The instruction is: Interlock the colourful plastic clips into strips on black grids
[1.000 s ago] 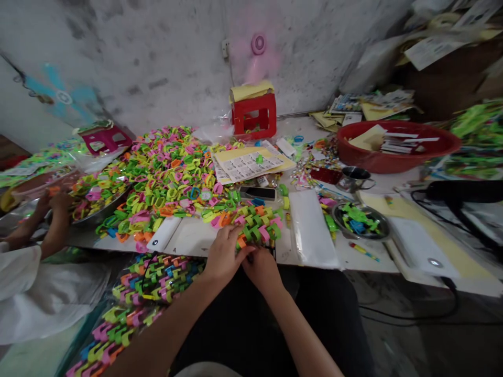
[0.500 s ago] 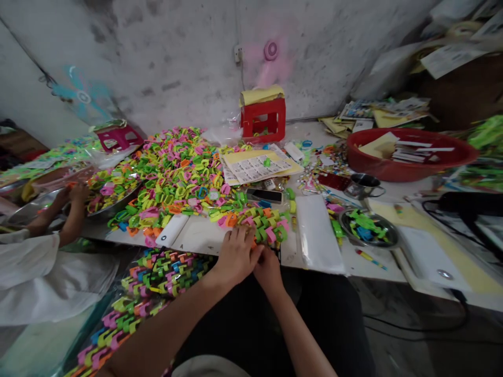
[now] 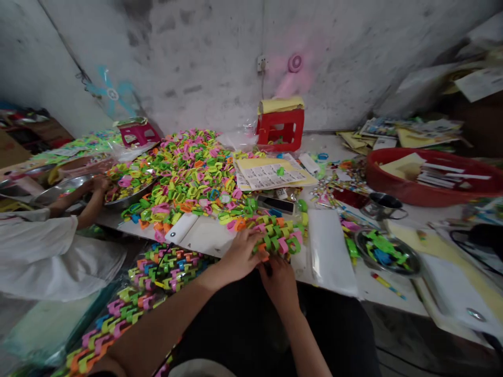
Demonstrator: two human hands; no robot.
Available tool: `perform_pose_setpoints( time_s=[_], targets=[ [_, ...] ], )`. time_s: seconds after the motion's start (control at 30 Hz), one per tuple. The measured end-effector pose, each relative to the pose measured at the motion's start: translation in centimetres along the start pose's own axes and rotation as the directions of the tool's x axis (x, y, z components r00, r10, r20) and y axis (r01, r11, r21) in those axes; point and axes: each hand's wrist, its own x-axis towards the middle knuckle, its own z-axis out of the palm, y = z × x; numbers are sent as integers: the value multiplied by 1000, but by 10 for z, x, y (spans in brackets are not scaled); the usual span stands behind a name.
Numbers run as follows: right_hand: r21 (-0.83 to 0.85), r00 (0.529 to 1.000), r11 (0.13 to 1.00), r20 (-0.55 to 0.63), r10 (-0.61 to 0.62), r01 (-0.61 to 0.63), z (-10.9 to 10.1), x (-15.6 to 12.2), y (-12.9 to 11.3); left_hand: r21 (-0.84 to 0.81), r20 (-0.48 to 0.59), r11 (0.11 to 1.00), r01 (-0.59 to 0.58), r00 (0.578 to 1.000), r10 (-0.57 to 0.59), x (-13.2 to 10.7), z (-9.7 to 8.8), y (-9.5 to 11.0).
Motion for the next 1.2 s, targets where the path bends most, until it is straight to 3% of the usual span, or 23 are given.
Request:
perform_pose_setpoints(
  time_s=[0.07,0.13,0.2,0.27,0.33,0.43,0.53,0.77,0.87,0.97,1.07,1.13,1.2],
  targets=[
    [-86,999,996,-35,-14,11,2,-4,5,-78,-73,996,31,997,-37,3,-6,-31],
    [-133,997,991,-67,-30,21,5,-8,11,-34,-211,991,127,969,-132,11,-13,-67],
    [-146,995,988,-84,-54,41,9,-11,15,12,-272,984,179,947,-169,22,-21,-99],
    [-149,994,987,-86,-69,55,12,-13,18,71,-271,975,212,944,-186,36,-27,-121],
    [-143,993,987,-86,-82,69,14,-13,20,162,-206,955,250,955,-215,50,-30,-133],
    [-125,991,989,-98,-95,83,14,-13,22,253,-80,931,263,965,-251,65,-28,-138],
    [-110,992,991,-91,-88,78,14,-13,22,254,-72,935,248,969,-237,65,-19,-135],
    [-64,997,996,-43,-70,67,10,-11,20,228,0,970,85,996,-87,15,-9,-113],
    [-71,998,996,-29,-59,56,9,-10,20,217,-42,974,69,997,-61,-6,-11,-108],
    [-82,997,995,-37,-67,63,11,-10,20,260,-152,961,98,987,-59,-11,-16,-111],
    [-101,994,992,-63,-88,81,15,-11,23,301,-239,925,231,958,-161,15,-27,-121],
    [-118,992,989,-74,-103,94,17,-12,25,298,-269,882,365,919,-289,48,-35,-134],
    [-124,990,987,-88,-113,101,19,-13,26,295,-263,858,420,899,-350,86,-41,-150]
  ],
)
